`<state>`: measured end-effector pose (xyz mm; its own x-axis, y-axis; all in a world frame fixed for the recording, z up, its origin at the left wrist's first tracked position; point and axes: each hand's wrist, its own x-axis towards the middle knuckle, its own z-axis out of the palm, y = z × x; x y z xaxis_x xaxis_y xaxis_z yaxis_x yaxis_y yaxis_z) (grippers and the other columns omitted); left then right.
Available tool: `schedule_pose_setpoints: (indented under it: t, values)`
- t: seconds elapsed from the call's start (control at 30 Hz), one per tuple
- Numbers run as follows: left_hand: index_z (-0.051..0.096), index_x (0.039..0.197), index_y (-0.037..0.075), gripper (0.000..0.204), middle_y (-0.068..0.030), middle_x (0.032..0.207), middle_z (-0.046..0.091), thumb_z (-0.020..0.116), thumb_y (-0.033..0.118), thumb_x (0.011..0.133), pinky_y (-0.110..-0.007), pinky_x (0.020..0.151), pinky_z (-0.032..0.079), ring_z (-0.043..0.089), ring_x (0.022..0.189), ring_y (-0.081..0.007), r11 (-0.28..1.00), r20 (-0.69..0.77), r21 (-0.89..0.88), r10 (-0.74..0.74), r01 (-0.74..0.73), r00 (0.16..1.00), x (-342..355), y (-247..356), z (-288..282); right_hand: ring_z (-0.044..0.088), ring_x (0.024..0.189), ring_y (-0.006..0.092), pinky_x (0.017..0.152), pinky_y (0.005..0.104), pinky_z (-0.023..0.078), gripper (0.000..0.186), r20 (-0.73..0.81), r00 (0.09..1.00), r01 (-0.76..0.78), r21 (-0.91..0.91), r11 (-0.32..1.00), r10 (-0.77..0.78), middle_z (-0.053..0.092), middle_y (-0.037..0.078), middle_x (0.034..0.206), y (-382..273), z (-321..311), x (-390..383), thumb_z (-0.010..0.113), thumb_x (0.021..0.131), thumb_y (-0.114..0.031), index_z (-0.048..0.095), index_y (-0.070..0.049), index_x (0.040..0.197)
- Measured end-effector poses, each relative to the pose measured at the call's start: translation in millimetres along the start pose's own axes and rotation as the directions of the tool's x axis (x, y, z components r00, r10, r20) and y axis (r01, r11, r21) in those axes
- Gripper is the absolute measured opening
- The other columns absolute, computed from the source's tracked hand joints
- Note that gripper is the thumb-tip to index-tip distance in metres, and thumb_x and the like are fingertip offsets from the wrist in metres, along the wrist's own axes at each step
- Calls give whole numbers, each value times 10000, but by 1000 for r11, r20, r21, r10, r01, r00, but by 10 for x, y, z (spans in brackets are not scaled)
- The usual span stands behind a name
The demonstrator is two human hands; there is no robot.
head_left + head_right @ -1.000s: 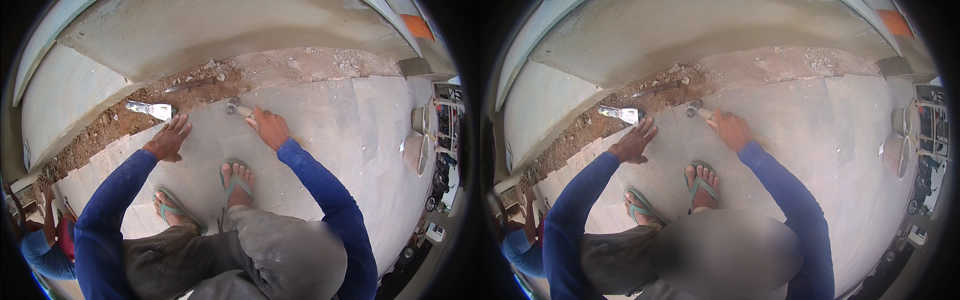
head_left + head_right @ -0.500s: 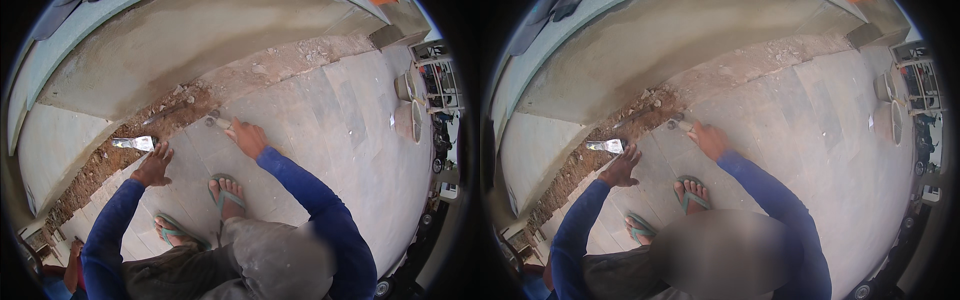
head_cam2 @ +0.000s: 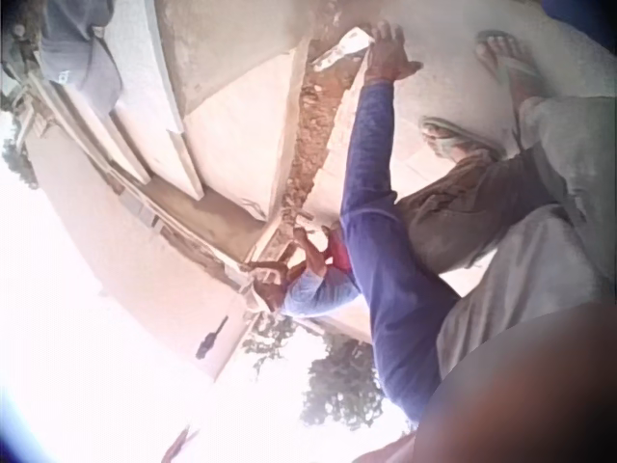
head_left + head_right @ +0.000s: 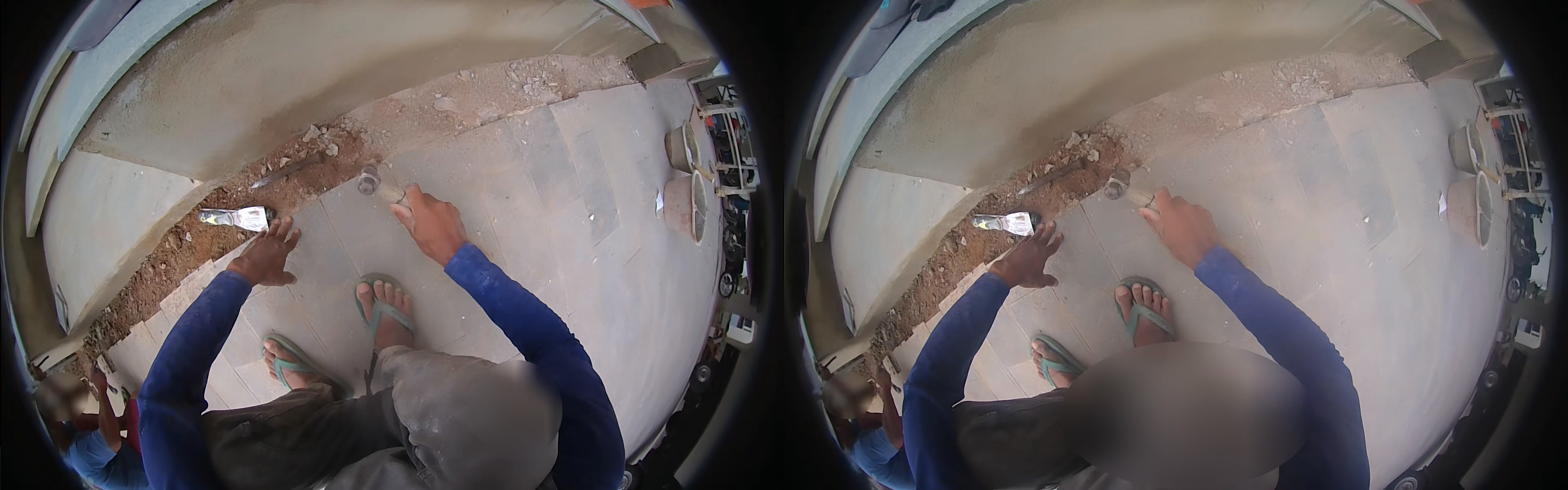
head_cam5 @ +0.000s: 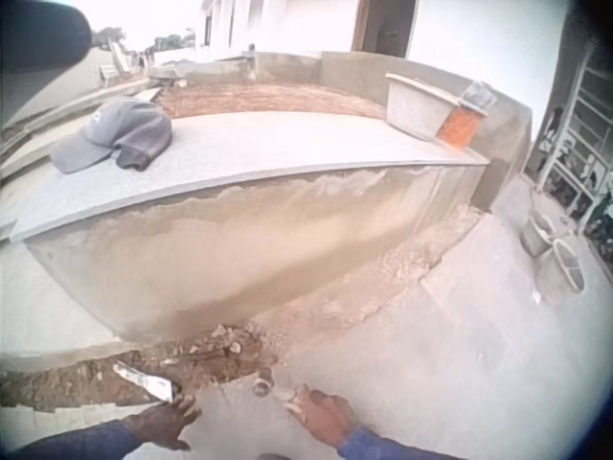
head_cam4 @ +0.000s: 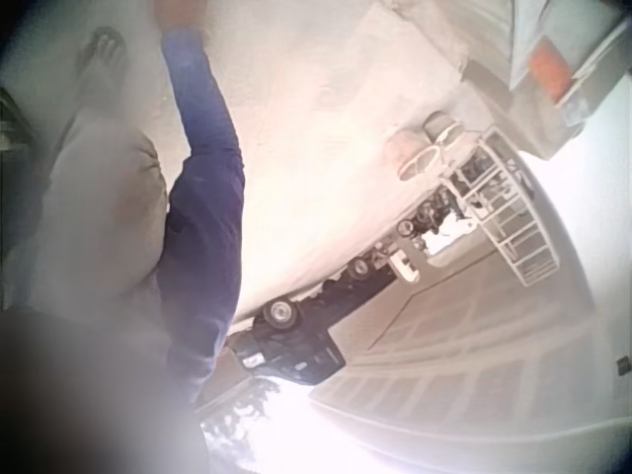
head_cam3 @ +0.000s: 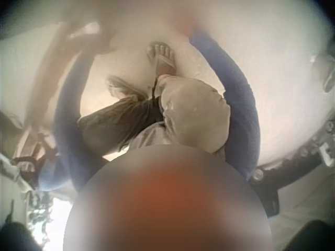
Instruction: The person uses a hammer and a chisel to chip away at the concrete edge of a tiled step. They repeatedly strike the chisel to break up the material along the boundary between the tile and the rough concrete. Another worker is visible in the background performing similar tasks.
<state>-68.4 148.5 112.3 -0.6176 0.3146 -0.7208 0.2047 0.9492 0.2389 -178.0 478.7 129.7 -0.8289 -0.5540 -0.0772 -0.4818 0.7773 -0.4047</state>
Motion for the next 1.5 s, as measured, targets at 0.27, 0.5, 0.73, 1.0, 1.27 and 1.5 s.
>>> schedule_pose_setpoints:
  t: [0.27,0.5,0.73,1.0,1.27,1.5]
  values:
    - [513,1388,-8,709,-286,1201,634,766,304,802,-476,968,506,608,1149,-424,983,-90,-174,-79,62,993,172,122,-442,670,741,461,651,538,518,419,48,965,-260,46,964,258,670,248,756,53,-139,141,533,1007,-431,540,-22,1097]
    - [483,1381,-38,660,-291,1045,669,719,269,846,-477,932,504,639,1035,-436,978,-316,-204,-22,-45,948,607,463,-903,654,781,452,663,488,472,428,-126,828,-444,446,777,546,637,280,798,221,-238,-360,495,1036,-414,568,7,1007]
    - [513,1307,-63,758,-298,1340,500,787,405,777,-524,1034,437,490,1258,-443,959,-546,-243,-257,142,798,1409,996,-483,581,677,337,661,426,450,444,-55,744,-502,611,612,666,588,210,747,371,-75,-838,488,1041,-410,574,22,982]
    - [544,1259,-34,877,-311,1449,374,852,533,665,-513,1046,447,478,1278,-463,856,-483,-469,-455,217,748,1301,1028,-627,571,651,293,638,416,444,446,41,722,-531,672,515,691,565,159,703,303,-124,-876,507,1029,-419,597,16,998]
    - [621,1229,-7,725,-299,1407,448,805,485,729,-496,1013,478,542,1237,-439,850,-497,-487,-459,201,736,1343,944,-635,651,768,371,706,439,487,351,-225,727,-520,437,734,649,681,204,856,541,-225,-619,618,978,-345,653,-18,1100]
    - [642,1234,23,569,-228,1333,557,716,418,830,-492,1030,466,557,1238,-379,767,-554,-641,-477,16,682,1174,795,-526,681,957,359,787,455,523,338,-476,693,-608,18,794,541,696,163,1042,928,12,-546,671,941,-314,651,-64,1167]
